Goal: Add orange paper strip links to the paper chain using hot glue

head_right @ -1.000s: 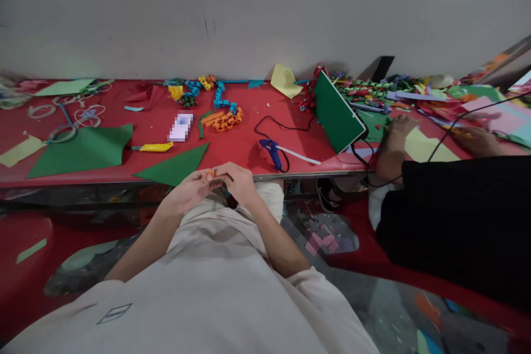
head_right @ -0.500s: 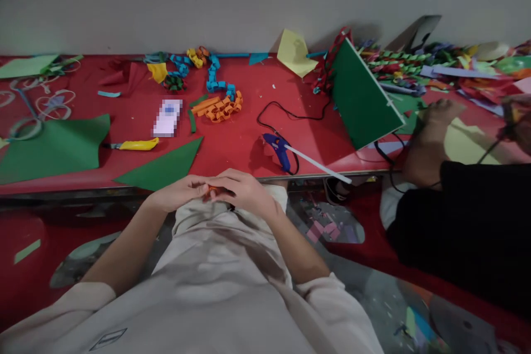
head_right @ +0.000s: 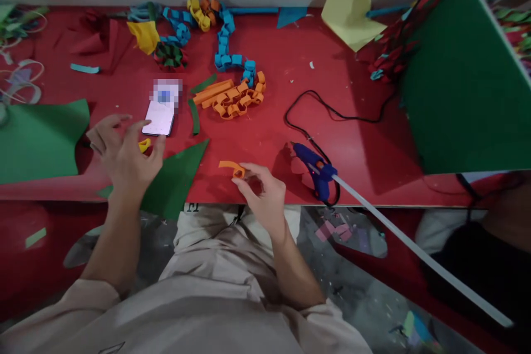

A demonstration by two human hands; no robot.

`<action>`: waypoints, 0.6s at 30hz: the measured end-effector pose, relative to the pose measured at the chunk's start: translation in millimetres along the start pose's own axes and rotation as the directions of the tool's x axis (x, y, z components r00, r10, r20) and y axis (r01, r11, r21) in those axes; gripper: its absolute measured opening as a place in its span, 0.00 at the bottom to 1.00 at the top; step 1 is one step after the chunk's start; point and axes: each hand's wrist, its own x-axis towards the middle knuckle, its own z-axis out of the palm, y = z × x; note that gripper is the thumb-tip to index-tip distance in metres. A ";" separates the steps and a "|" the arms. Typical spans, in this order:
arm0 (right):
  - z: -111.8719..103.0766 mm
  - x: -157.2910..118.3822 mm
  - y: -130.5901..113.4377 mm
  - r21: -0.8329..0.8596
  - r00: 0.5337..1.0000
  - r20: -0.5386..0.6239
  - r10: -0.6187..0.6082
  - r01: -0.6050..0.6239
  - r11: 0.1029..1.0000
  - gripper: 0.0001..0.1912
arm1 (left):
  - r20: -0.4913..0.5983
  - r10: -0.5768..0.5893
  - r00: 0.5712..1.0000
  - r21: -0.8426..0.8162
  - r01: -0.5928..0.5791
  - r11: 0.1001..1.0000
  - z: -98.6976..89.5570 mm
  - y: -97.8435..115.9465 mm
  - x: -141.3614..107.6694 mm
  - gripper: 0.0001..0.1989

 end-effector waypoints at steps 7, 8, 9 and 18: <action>-1.4 -0.5 -2.8 0.007 1.000 0.002 -0.008 0.008 1.000 0.16 | 0.098 0.024 0.995 0.112 -0.035 0.993 12.6 -5.9 -16.9 0.20; -1.0 -0.7 -2.5 0.013 1.000 0.000 -0.009 0.009 1.000 0.16 | 0.102 0.025 0.994 0.105 -0.036 0.994 12.5 -5.9 -16.6 0.20; -0.4 -0.9 -2.0 0.019 1.000 0.001 -0.006 0.006 1.000 0.15 | 0.101 0.024 0.995 0.093 -0.034 0.995 11.9 -5.7 -15.8 0.20; 6.0 17.1 -2.1 0.166 0.986 0.138 0.097 -0.120 0.979 0.17 | 0.324 0.236 0.916 -0.525 -0.033 0.850 6.6 63.2 -28.6 0.25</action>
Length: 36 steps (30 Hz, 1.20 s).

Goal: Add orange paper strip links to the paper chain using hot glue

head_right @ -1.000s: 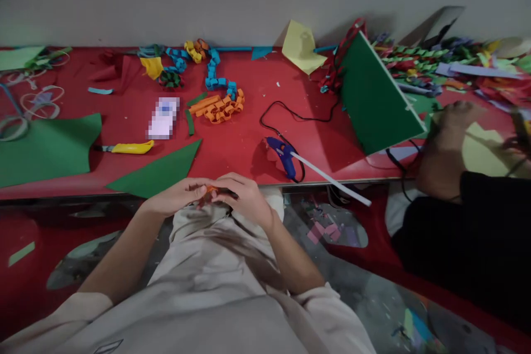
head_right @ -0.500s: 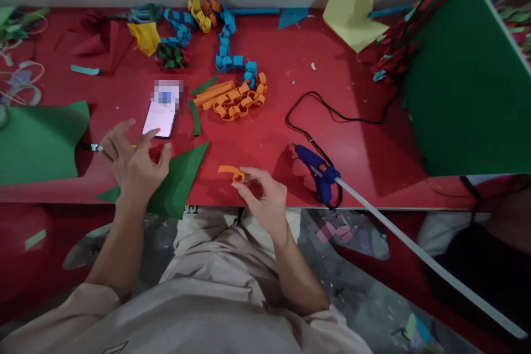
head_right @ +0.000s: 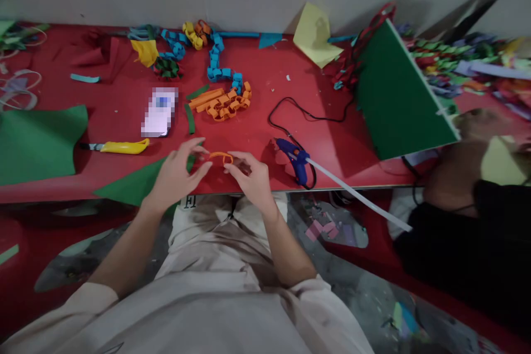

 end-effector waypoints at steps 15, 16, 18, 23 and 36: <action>-33.8 -56.0 -30.5 -0.553 0.927 -0.262 -0.268 0.084 0.829 0.16 | -0.295 -0.089 0.951 -0.171 0.039 0.985 54.2 39.0 -1.4 0.09; -28.7 -45.3 -33.1 -0.469 0.951 -0.248 -0.182 0.047 0.882 0.19 | -0.295 -0.081 0.952 -0.199 0.021 0.980 55.3 42.9 -3.5 0.09; -18.4 -21.8 -34.6 -0.261 0.985 -0.169 -0.028 -0.017 0.965 0.19 | -0.308 -0.073 0.949 -0.252 -0.007 0.968 55.2 49.3 -6.1 0.09; -6.6 3.2 -24.9 -0.070 0.999 0.038 0.035 -0.033 0.997 0.13 | -0.294 -0.313 0.903 -0.554 0.105 0.826 48.1 50.4 -0.1 0.11; -1.1 -15.5 -12.8 -0.044 0.992 0.109 0.068 -0.064 0.997 0.14 | -0.119 -0.342 0.932 -0.722 0.156 0.674 48.6 24.7 11.6 0.17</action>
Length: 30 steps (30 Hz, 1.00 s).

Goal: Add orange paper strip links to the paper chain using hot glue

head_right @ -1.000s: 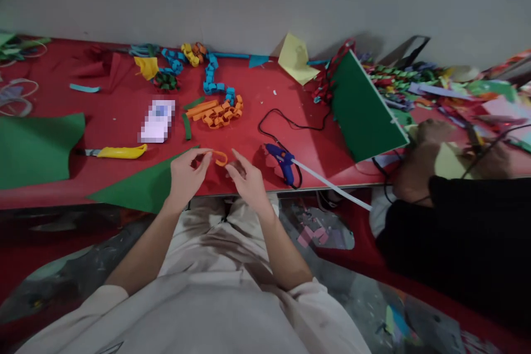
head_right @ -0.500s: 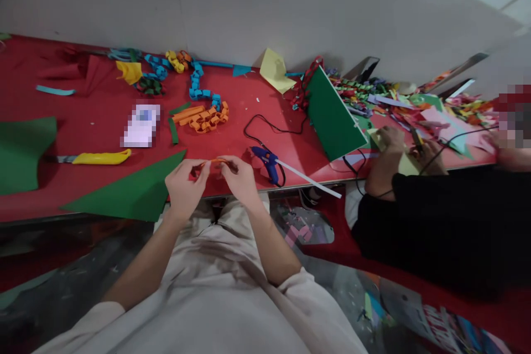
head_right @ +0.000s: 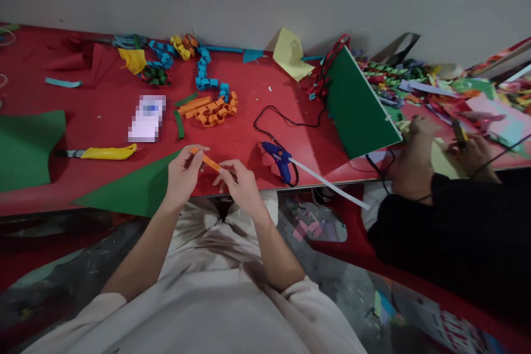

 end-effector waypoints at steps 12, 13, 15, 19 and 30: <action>-16.0 -36.2 -4.6 -0.432 0.933 -0.187 -0.307 0.203 0.879 0.18 | 0.173 -0.009 0.985 0.037 0.003 0.999 -21.3 46.7 9.7 0.20; -11.9 -26.0 -8.4 -0.331 0.941 -0.160 -0.297 0.232 0.914 0.24 | 0.188 -0.063 0.980 -0.020 0.068 0.997 -16.4 47.3 11.2 0.20; -2.0 -3.5 -13.5 -0.124 0.938 -0.223 -0.266 0.244 0.962 0.24 | 0.249 -0.126 0.960 -0.062 0.145 0.987 -8.2 46.1 14.9 0.20; 14.5 25.5 -13.4 0.081 0.840 -0.489 -0.237 0.314 0.946 0.13 | 0.400 -0.057 0.915 0.102 0.018 0.995 -10.5 42.2 40.3 0.24; 14.5 12.5 12.3 0.007 0.802 -0.563 -0.201 0.248 0.969 0.14 | 0.310 0.000 0.951 0.879 -0.286 0.382 -15.5 19.7 148.0 0.25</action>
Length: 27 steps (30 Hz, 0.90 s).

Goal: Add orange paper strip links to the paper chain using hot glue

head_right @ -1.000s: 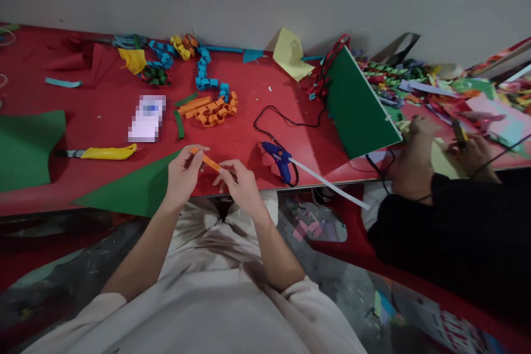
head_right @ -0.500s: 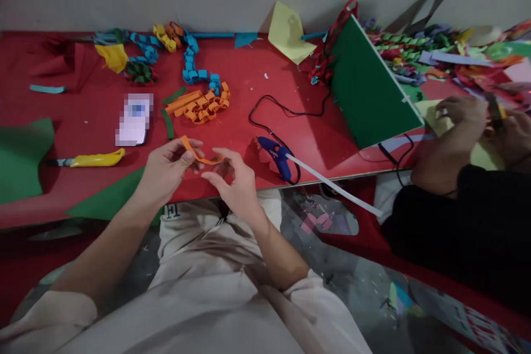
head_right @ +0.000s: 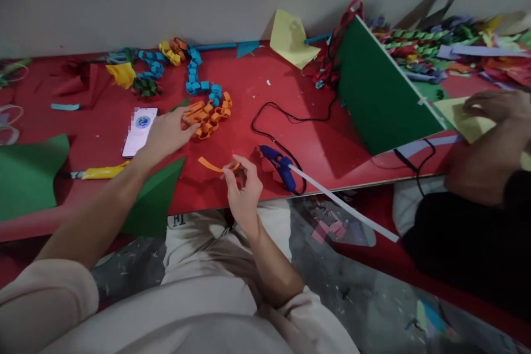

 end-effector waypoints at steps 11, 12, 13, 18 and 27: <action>0.4 -2.5 3.9 -0.014 0.996 0.039 -0.081 0.081 0.997 0.13 | -0.089 0.208 0.974 0.158 -0.192 0.969 12.4 51.8 24.2 0.22; 0.5 -3.0 4.4 -0.017 0.996 0.025 -0.084 0.084 0.996 0.13 | -0.110 0.205 0.973 0.163 -0.185 0.969 19.3 58.7 37.0 0.22; 0.4 -3.5 5.0 -0.020 0.996 0.012 -0.085 0.085 0.996 0.14 | -0.130 0.197 0.972 0.167 -0.174 0.970 25.4 64.9 49.6 0.22; 0.2 -5.1 8.0 0.006 0.997 -0.050 -0.053 0.053 0.999 0.19 | -0.132 0.240 0.962 -0.036 -0.247 0.968 28.9 71.9 80.1 0.11; 4.5 -0.2 -0.3 -0.015 0.968 -0.135 -0.211 0.211 0.977 0.22 | -0.010 0.198 0.980 -0.826 -0.120 0.551 -25.0 14.2 -31.6 0.22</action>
